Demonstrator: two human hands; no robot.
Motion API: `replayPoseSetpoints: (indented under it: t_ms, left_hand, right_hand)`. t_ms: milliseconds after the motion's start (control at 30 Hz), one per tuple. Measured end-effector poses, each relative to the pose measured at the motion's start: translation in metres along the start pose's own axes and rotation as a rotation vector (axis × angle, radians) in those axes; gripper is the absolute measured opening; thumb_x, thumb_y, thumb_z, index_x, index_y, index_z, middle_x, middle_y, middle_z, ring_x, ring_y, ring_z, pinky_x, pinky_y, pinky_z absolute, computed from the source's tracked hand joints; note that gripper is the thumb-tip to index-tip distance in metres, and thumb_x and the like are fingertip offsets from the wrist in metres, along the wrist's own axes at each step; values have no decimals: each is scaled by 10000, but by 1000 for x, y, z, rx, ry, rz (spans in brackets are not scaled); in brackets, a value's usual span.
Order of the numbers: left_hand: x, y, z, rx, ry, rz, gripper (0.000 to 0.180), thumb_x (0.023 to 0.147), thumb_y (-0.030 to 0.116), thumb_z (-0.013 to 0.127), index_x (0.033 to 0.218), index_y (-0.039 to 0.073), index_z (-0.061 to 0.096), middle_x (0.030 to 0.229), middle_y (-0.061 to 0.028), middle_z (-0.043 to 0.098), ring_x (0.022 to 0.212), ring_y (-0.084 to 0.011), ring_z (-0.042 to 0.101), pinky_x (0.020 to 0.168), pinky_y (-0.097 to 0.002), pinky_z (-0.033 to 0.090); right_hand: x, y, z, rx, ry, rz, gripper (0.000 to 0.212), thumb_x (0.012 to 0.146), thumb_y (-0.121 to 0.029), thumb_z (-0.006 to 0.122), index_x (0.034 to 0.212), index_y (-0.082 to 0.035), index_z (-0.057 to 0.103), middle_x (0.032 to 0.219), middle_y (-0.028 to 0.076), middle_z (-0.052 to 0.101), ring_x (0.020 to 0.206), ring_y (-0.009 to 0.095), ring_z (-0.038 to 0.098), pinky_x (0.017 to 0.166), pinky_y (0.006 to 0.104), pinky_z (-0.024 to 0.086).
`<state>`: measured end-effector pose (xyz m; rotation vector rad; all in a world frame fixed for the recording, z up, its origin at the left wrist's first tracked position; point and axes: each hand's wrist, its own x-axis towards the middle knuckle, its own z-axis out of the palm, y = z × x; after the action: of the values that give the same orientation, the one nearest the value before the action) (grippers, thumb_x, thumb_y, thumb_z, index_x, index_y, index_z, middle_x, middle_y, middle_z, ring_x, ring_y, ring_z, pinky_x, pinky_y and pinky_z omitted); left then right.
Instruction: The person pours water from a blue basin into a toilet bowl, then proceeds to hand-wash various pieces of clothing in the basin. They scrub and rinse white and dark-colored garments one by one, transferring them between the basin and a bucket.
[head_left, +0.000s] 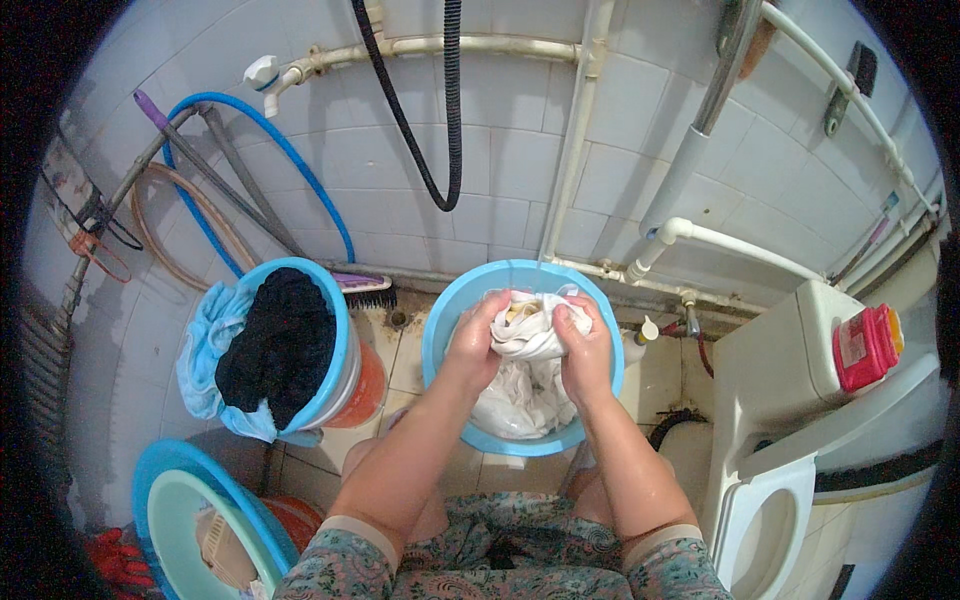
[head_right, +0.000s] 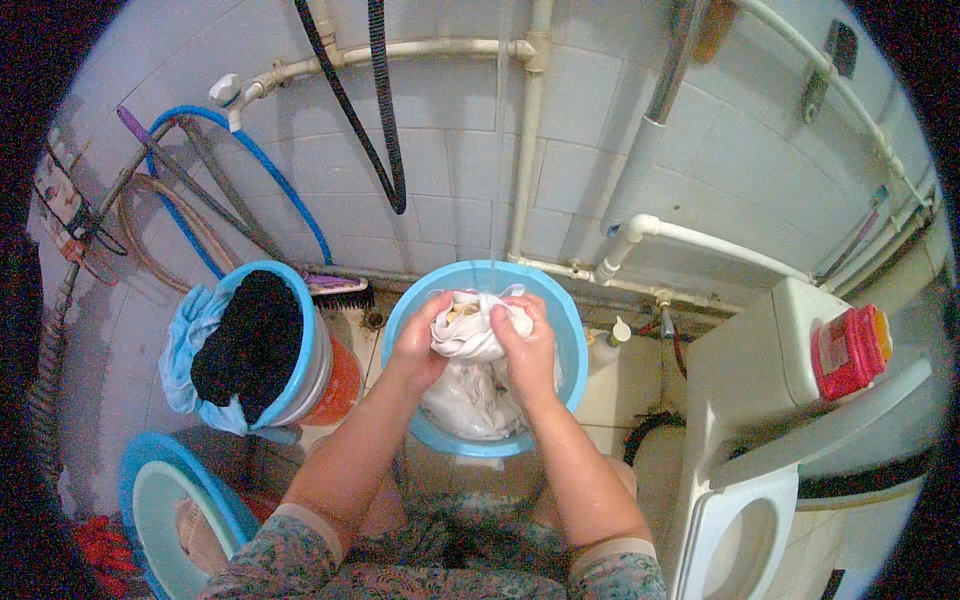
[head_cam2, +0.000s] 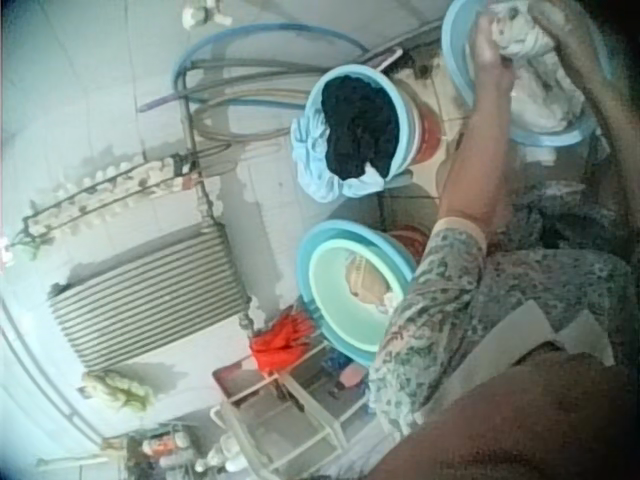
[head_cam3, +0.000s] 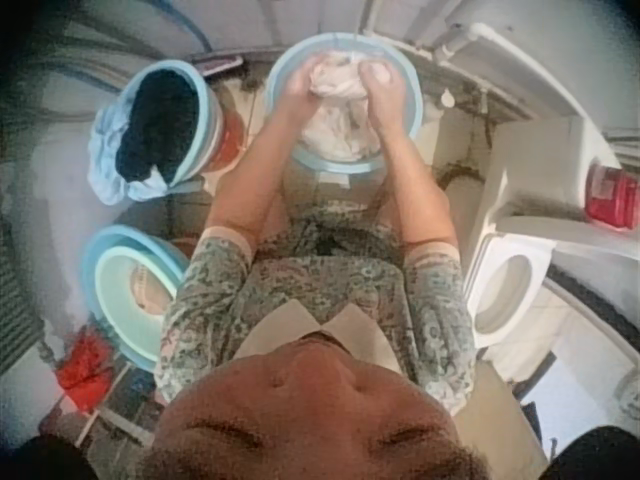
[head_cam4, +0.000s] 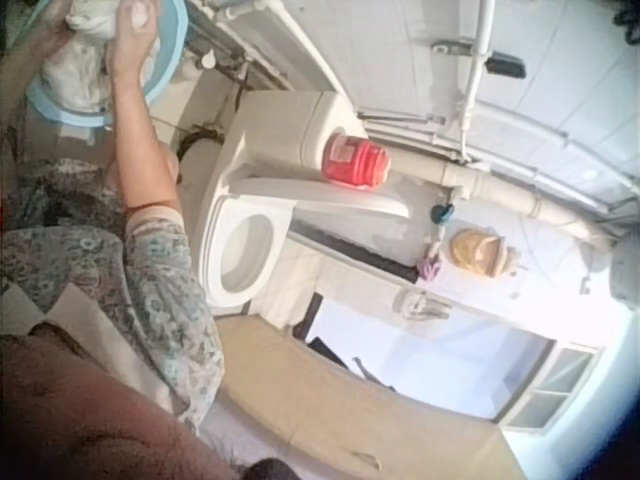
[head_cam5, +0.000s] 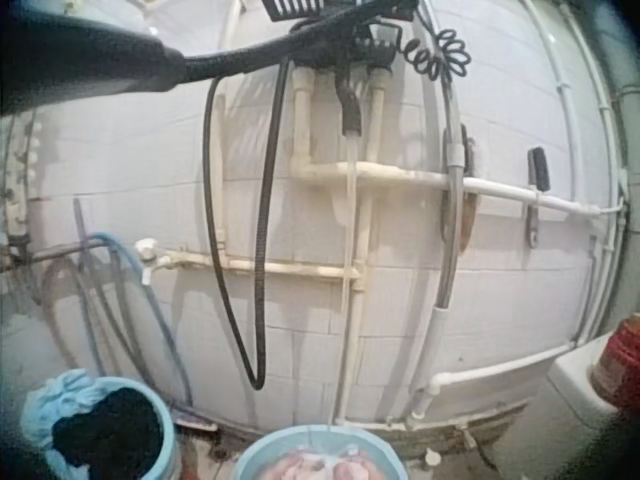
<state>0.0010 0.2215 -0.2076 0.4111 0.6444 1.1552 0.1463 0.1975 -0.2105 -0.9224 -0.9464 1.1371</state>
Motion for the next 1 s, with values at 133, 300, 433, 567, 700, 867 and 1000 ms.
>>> replayPoseSetpoints:
  t_ms: [133,300,433,567,700,867,1000]
  left_hand:
    - [-2,-5,2,31,59,69,219,820,216,543,960,49,565,960,-78,613,875,-207,595,806,-349,477]
    - [-2,-9,2,-84,-13,-75,268,829,247,512,994,43,568,985,-80,612,904,-212,590,828,-356,468]
    - [-6,-7,10,8,-27,-138,359,857,323,476,1075,49,554,1066,-85,596,968,-219,573,868,-381,447]
    - [-5,-6,6,75,36,-261,420,876,404,453,1138,85,529,1142,-74,566,1007,-228,558,896,-406,429]
    - [-7,0,1,-5,-25,-382,439,878,449,456,1143,106,524,1147,-70,561,989,-226,566,880,-410,443]
    - [2,-11,-8,-20,16,-190,365,855,373,544,1081,87,541,1029,-83,598,915,-211,593,796,-368,488]
    - [1,-18,4,-36,88,-39,303,829,267,608,1029,47,553,938,-78,606,837,-189,597,731,-328,491]
  right_hand:
    - [-3,-9,10,330,23,212,333,863,-178,566,1149,-38,466,1072,88,517,994,178,520,872,313,427]
    - [-11,-24,18,507,-79,355,369,883,-201,534,1193,-30,433,1136,124,524,1015,206,538,873,323,447]
    - [-1,-10,1,441,-51,325,345,867,-160,549,1170,-18,463,1056,126,576,957,217,570,851,328,461]
    - [5,-10,-3,236,84,90,289,838,-105,573,1111,-15,539,981,99,596,933,185,562,836,294,442]
    - [-6,-23,8,-128,19,-94,234,840,-114,572,1053,-20,593,942,65,599,939,148,529,846,271,403]
    - [-20,-13,18,-263,-55,-151,178,883,-170,534,944,-12,590,925,50,592,885,114,520,823,264,401]
    - [-16,0,19,288,176,96,155,885,-175,524,928,-32,562,889,45,570,823,131,539,754,261,431]
